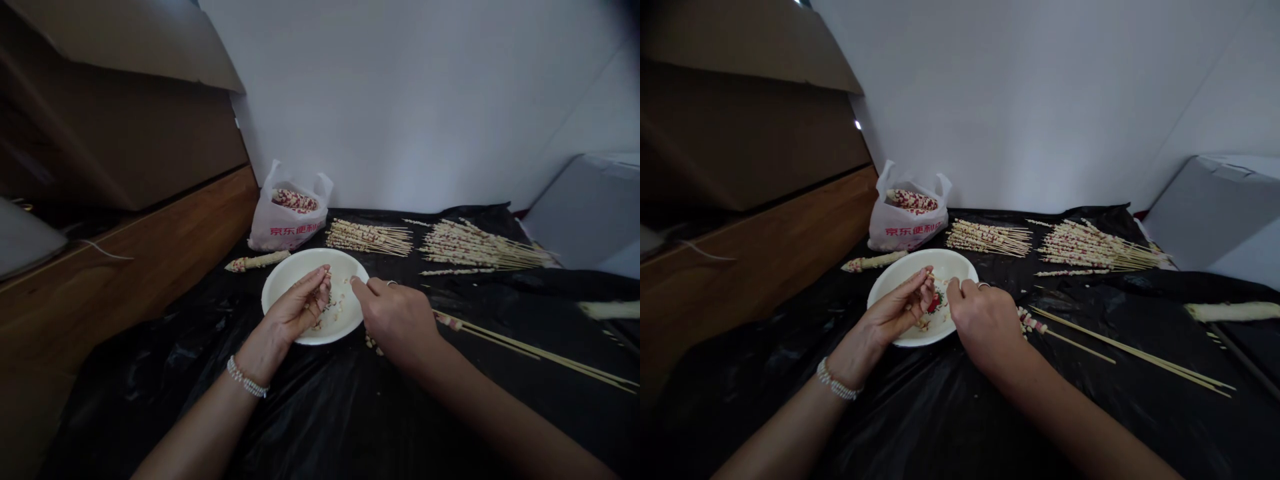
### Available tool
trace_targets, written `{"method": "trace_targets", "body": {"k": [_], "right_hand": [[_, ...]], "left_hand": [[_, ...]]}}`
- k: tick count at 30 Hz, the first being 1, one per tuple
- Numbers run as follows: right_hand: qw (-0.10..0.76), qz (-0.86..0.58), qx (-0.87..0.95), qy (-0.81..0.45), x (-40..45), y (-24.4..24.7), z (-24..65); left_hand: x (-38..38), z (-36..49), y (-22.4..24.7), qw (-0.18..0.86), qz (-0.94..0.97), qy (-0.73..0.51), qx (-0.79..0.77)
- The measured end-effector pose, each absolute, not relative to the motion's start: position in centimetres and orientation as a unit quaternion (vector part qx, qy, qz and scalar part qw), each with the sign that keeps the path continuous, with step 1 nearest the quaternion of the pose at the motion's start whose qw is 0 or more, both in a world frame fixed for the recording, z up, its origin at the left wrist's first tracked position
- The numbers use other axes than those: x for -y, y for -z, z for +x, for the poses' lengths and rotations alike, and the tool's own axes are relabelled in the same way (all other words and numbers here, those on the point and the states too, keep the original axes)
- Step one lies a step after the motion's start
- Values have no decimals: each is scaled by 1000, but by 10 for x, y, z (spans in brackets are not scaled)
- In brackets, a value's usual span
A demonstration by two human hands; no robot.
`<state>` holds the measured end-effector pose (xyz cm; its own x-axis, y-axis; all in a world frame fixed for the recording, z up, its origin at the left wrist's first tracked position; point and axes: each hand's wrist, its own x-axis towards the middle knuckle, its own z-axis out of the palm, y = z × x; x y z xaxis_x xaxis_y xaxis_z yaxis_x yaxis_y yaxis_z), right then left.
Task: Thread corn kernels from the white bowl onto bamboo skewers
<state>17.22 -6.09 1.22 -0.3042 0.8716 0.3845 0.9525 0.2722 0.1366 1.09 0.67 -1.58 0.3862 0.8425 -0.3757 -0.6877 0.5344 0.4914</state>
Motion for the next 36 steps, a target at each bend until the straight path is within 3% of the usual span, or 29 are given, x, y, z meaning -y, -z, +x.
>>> {"method": "trace_targets", "body": {"k": [20, 29, 36], "right_hand": [[116, -579, 793, 147, 62, -3, 166], [124, -577, 794, 145, 61, -7, 169], [120, -492, 851, 139, 60, -15, 175]], "left_hand": [[1, 15, 17, 813, 245, -431, -307], [-6, 9, 10, 859, 150, -428, -237], [-8, 4, 9, 856, 163, -442, -213]]}}
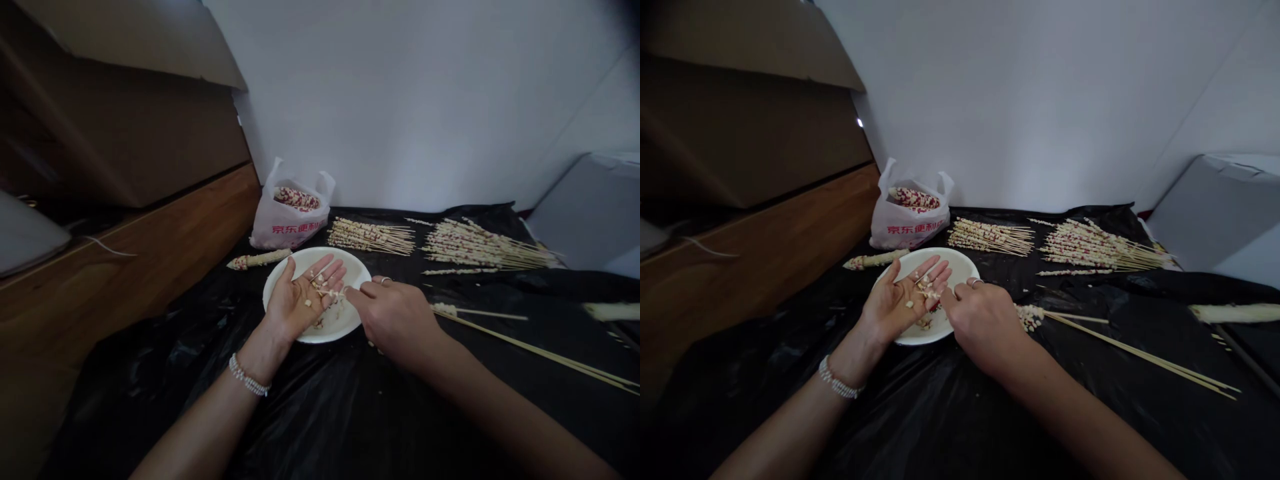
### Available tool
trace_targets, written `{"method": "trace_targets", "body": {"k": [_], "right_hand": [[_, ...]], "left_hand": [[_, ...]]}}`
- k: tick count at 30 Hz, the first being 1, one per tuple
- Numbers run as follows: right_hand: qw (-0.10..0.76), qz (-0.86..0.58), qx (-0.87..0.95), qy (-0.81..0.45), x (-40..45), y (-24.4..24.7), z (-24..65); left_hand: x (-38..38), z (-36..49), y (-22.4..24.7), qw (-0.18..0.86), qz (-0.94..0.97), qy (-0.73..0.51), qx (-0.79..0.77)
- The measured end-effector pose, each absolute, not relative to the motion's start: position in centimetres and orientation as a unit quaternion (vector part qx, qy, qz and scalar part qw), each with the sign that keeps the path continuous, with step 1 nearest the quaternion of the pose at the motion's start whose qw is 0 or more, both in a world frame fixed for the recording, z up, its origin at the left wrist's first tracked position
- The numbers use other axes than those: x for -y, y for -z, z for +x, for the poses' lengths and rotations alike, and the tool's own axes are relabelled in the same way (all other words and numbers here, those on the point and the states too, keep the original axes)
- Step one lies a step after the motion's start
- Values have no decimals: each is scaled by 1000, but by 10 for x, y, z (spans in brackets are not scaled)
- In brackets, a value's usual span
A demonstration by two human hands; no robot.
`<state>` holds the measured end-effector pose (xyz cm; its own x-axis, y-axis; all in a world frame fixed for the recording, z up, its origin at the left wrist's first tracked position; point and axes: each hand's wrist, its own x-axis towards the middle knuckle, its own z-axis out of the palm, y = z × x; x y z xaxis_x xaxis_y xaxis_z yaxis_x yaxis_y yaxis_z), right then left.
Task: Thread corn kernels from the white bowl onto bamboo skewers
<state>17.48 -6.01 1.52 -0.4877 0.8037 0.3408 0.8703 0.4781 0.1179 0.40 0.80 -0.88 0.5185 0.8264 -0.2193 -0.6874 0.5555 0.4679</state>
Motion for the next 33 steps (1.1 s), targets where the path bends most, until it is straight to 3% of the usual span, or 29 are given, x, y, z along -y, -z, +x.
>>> {"method": "trace_targets", "body": {"k": [33], "right_hand": [[136, -415, 883, 174, 59, -4, 170]], "left_hand": [[-1, 13, 9, 841, 248, -403, -263]]}}
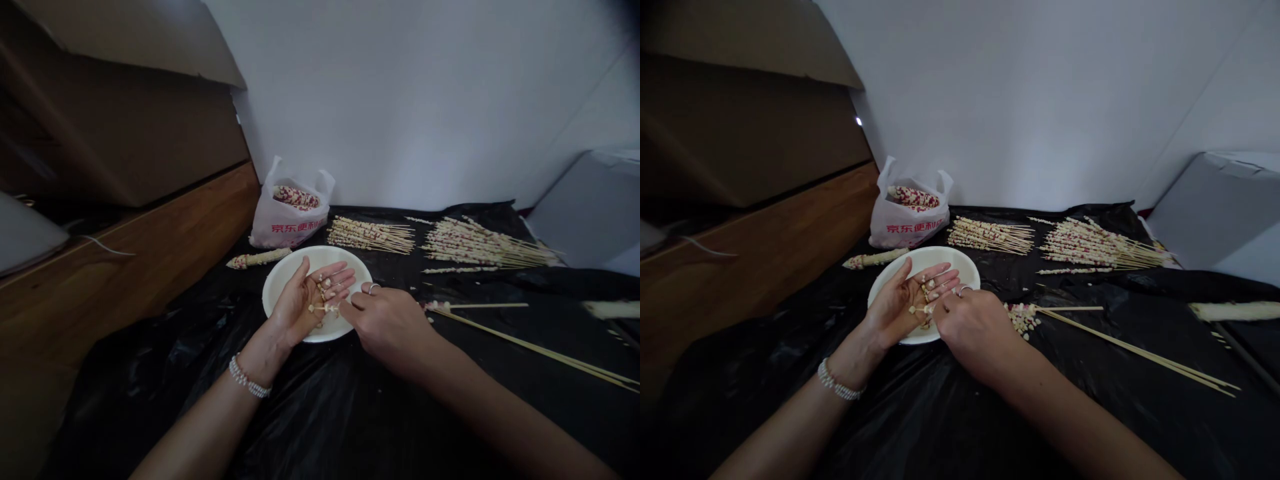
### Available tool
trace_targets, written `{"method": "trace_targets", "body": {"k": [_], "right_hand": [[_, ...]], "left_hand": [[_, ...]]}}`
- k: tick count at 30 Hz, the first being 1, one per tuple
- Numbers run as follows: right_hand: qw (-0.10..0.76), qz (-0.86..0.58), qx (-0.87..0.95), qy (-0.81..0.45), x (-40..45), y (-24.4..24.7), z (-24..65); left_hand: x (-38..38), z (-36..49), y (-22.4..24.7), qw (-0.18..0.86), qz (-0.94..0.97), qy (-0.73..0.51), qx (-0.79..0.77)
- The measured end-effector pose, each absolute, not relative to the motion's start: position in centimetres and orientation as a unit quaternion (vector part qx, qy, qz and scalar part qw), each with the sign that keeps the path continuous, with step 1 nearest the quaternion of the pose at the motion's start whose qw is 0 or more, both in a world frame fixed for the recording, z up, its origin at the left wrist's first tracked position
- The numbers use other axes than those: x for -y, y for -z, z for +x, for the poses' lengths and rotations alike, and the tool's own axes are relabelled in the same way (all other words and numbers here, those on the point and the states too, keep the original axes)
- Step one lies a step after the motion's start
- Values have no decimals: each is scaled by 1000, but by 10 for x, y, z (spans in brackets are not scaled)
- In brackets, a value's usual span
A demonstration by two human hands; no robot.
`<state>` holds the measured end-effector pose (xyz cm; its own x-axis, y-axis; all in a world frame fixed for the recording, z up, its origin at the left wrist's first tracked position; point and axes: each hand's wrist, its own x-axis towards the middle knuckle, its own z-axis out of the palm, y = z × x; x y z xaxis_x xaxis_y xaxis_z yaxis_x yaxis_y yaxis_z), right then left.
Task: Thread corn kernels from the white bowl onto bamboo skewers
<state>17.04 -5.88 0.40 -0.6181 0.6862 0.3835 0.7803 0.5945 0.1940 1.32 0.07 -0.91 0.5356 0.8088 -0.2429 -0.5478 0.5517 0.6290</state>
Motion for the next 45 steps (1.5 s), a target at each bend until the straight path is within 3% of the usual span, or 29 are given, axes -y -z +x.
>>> {"method": "trace_targets", "body": {"k": [9, 22, 45], "right_hand": [[101, -423, 886, 162, 63, -3, 164], [184, -540, 798, 194, 55, -13, 180], [179, -517, 805, 229, 56, -2, 175]], "left_hand": [[1, 15, 10, 843, 250, -400, -259], [-6, 10, 11, 865, 136, -401, -271], [-4, 13, 15, 826, 177, -457, -280]]}}
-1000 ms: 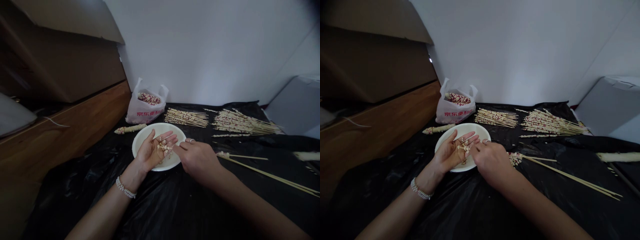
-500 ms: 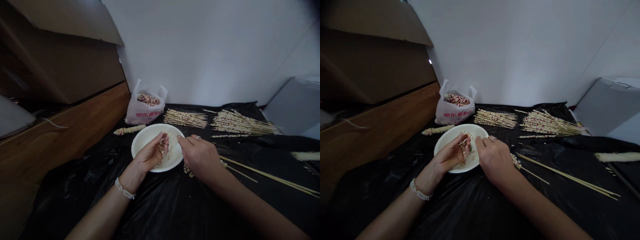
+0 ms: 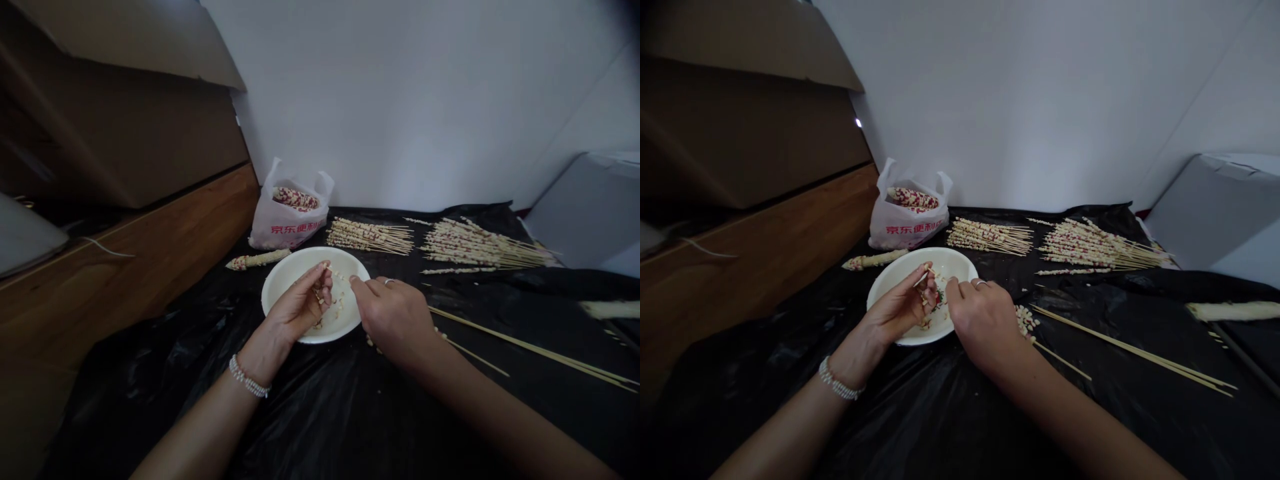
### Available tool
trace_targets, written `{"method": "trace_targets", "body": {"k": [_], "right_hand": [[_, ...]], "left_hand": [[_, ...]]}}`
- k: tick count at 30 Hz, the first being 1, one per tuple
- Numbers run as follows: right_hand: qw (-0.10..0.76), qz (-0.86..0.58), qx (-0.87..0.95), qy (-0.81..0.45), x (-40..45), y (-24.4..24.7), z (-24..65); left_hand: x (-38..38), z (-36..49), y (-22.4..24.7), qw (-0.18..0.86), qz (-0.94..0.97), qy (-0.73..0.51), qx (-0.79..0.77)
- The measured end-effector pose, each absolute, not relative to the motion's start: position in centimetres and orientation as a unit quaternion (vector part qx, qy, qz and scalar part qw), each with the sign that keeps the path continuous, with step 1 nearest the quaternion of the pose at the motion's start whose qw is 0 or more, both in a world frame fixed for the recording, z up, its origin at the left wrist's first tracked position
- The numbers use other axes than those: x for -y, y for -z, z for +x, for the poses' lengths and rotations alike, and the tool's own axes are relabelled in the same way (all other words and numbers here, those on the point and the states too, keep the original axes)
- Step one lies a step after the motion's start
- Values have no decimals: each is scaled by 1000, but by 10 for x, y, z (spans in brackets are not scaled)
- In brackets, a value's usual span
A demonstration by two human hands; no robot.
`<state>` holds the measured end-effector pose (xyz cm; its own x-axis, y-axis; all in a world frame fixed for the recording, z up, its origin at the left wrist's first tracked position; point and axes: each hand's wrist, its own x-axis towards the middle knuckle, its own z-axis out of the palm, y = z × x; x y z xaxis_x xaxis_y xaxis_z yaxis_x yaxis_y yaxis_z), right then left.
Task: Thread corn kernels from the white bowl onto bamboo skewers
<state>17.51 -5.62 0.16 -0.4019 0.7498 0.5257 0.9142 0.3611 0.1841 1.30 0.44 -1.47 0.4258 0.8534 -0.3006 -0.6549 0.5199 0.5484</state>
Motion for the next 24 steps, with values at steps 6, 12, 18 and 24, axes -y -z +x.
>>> {"method": "trace_targets", "body": {"k": [6, 12, 18, 24], "right_hand": [[180, -526, 802, 219, 58, -3, 173], [172, -537, 803, 194, 59, -2, 171], [147, -564, 800, 140, 54, 0, 174], [107, -618, 773, 95, 43, 3, 181]], "left_hand": [[-5, 12, 20, 809, 227, -460, -288], [-2, 14, 18, 802, 256, -442, -309], [1, 16, 15, 790, 279, -437, -327], [-10, 0, 5, 746, 328, -465, -347]]}}
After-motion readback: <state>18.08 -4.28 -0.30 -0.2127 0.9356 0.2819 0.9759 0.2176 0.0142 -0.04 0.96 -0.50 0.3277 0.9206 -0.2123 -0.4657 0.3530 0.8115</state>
